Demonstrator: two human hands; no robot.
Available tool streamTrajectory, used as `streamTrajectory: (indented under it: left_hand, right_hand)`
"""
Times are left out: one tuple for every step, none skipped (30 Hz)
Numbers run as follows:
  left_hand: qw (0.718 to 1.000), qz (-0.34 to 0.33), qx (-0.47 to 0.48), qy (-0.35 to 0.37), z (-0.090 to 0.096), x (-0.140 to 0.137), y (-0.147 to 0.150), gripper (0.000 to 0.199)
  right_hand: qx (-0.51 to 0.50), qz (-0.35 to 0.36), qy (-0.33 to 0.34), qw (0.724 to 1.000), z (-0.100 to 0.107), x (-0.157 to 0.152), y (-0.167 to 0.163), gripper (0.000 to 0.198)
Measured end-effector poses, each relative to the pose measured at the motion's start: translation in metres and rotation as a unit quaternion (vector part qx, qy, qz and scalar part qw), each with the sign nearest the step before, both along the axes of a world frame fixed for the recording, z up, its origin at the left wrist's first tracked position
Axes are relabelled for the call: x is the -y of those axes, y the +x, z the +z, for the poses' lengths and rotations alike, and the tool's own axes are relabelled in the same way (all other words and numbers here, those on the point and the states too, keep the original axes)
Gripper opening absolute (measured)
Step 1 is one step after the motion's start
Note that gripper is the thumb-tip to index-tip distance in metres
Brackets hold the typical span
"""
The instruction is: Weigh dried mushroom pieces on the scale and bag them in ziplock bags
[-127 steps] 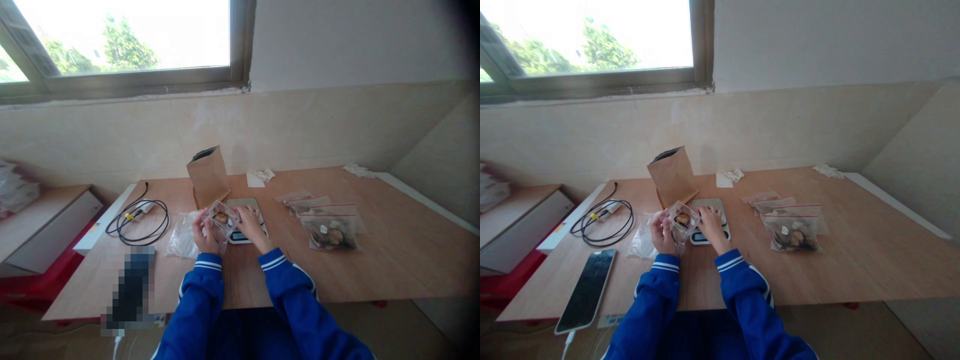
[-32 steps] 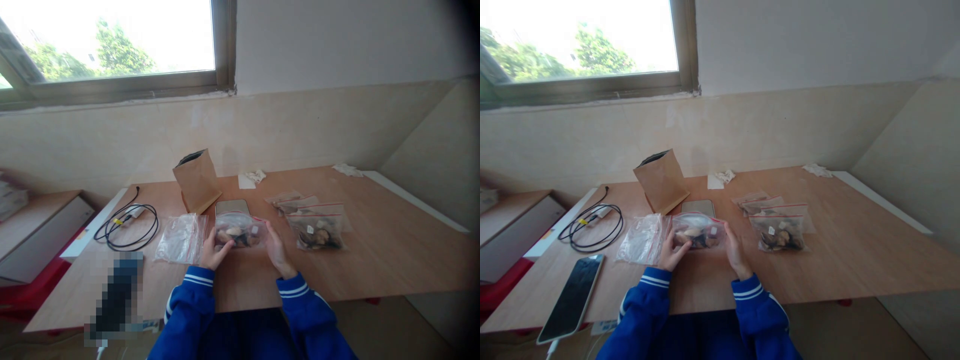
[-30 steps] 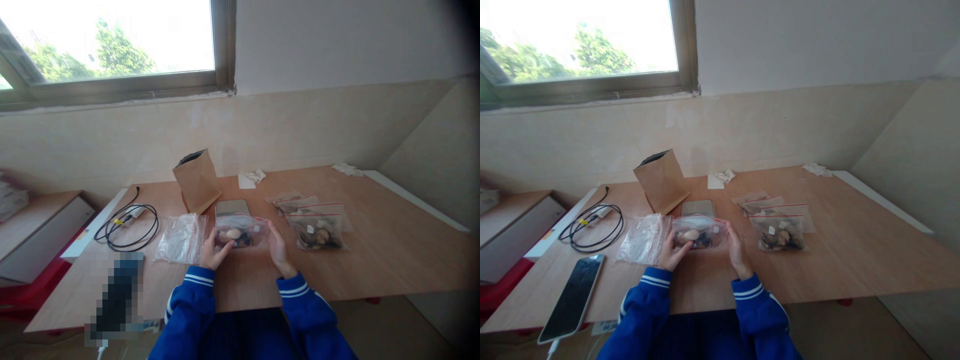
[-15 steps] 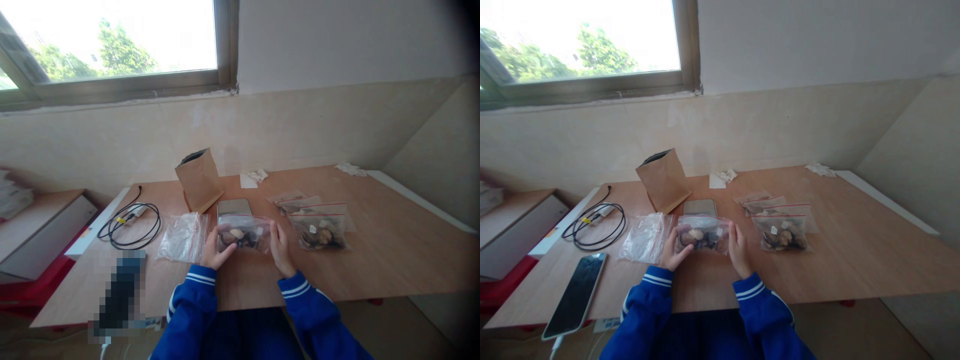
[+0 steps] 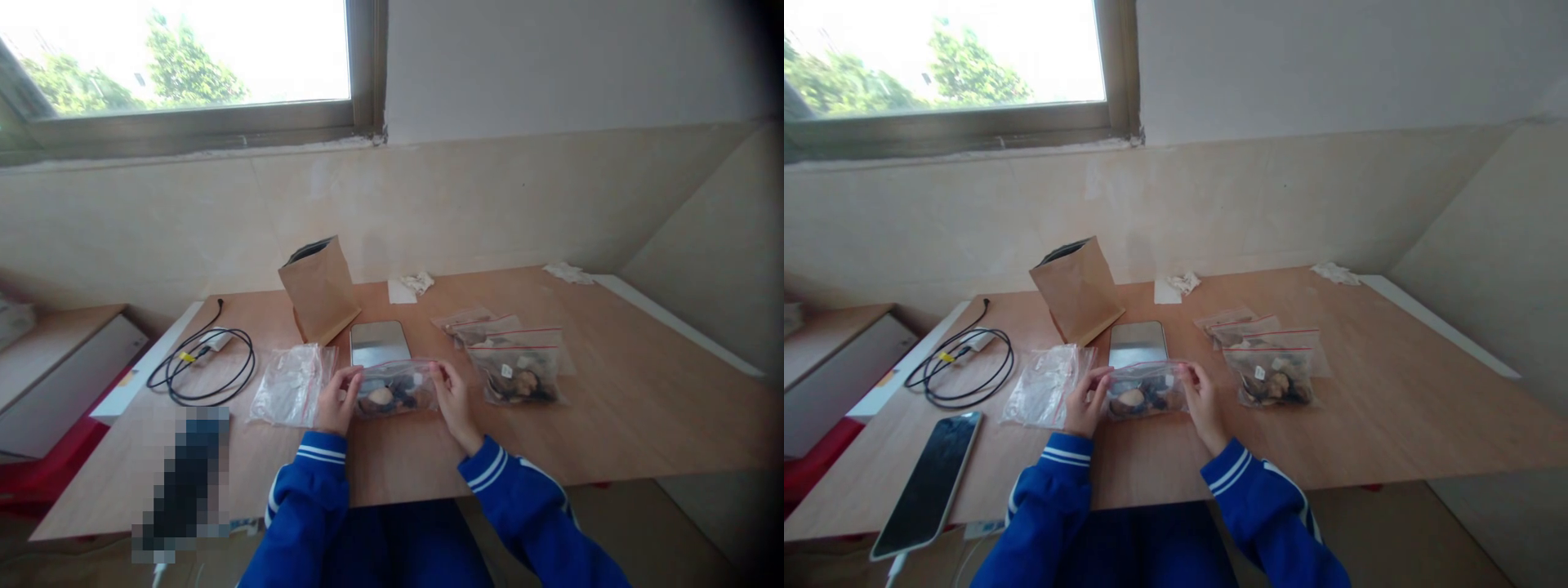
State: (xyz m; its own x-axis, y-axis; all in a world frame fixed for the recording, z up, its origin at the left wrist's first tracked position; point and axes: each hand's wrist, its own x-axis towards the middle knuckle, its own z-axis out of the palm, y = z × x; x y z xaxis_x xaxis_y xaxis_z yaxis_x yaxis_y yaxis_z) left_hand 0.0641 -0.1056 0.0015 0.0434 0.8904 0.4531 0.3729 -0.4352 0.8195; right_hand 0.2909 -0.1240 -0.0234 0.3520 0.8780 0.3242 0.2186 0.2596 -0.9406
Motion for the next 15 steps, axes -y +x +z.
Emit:
streamTrajectory:
  left_hand:
    - [1.0, -0.002, 0.0, 0.002, -0.0001, 0.0, -0.0003, 0.03]
    - [1.0, -0.003, 0.001, 0.005, -0.0003, 0.0001, -0.0005, 0.03]
    - [1.0, -0.005, 0.004, 0.008, -0.0008, 0.0001, -0.0008, 0.029]
    - [1.0, -0.005, 0.007, 0.011, -0.0013, 0.0001, -0.0009, 0.028]
    - [1.0, -0.003, 0.012, 0.015, -0.002, 0.0, -0.001, 0.027]
    - [1.0, 0.002, 0.016, 0.018, -0.0026, -0.0003, -0.0011, 0.025]
    - [0.999, 0.01, 0.02, 0.023, -0.0033, -0.0007, -0.0011, 0.022]
    - [0.999, 0.021, 0.023, 0.028, -0.0037, -0.0011, -0.0011, 0.02]
    - [0.999, 0.03, 0.024, 0.035, -0.0041, -0.0016, -0.0011, 0.018]
    - [0.998, 0.039, 0.025, 0.042, -0.0042, -0.0021, -0.0011, 0.017]
    - [0.997, 0.046, 0.024, 0.05, -0.0041, -0.0025, -0.0012, 0.016]
    - [0.997, 0.05, 0.023, 0.058, -0.0039, -0.0027, -0.0012, 0.015]
    - [0.996, 0.053, 0.021, 0.064, -0.0035, -0.0027, -0.0012, 0.014]
    - [0.996, 0.055, 0.02, 0.068, -0.003, -0.0026, -0.0012, 0.014]
    - [0.996, 0.058, 0.019, 0.071, -0.0023, -0.0023, -0.0011, 0.014]
  right_hand:
    - [0.003, -0.005, 0.003, 1.0, -0.0003, 0.0, -0.0001, 0.037]
    - [0.004, -0.011, 0.004, 1.0, -0.0005, 0.0001, -0.0002, 0.037]
    - [0.006, -0.018, 0.006, 1.0, -0.0005, 0.0003, -0.0002, 0.036]
    - [0.011, -0.024, 0.008, 1.0, -0.0005, 0.0007, -0.0003, 0.035]
    - [0.02, -0.026, 0.01, 0.999, -0.0003, 0.0011, -0.0003, 0.034]
    - [0.031, -0.026, 0.014, 0.999, 0.0, 0.0017, -0.0004, 0.033]
    - [0.044, -0.025, 0.019, 0.999, 0.0003, 0.0023, -0.0005, 0.031]
    - [0.058, -0.022, 0.024, 0.998, 0.0006, 0.0029, -0.0005, 0.03]
    - [0.07, -0.02, 0.03, 0.997, 0.0008, 0.0035, -0.0006, 0.028]
    - [0.08, -0.018, 0.036, 0.996, 0.0009, 0.0039, -0.0006, 0.027]
    - [0.088, -0.017, 0.04, 0.995, 0.001, 0.0042, -0.0007, 0.026]
    - [0.094, -0.018, 0.044, 0.994, 0.001, 0.0045, -0.0007, 0.025]
    - [0.098, -0.02, 0.047, 0.994, 0.0009, 0.0046, -0.0007, 0.025]
    - [0.099, -0.021, 0.049, 0.994, 0.0009, 0.0046, -0.0006, 0.025]
    - [0.098, -0.022, 0.051, 0.994, 0.0009, 0.0046, -0.0006, 0.026]
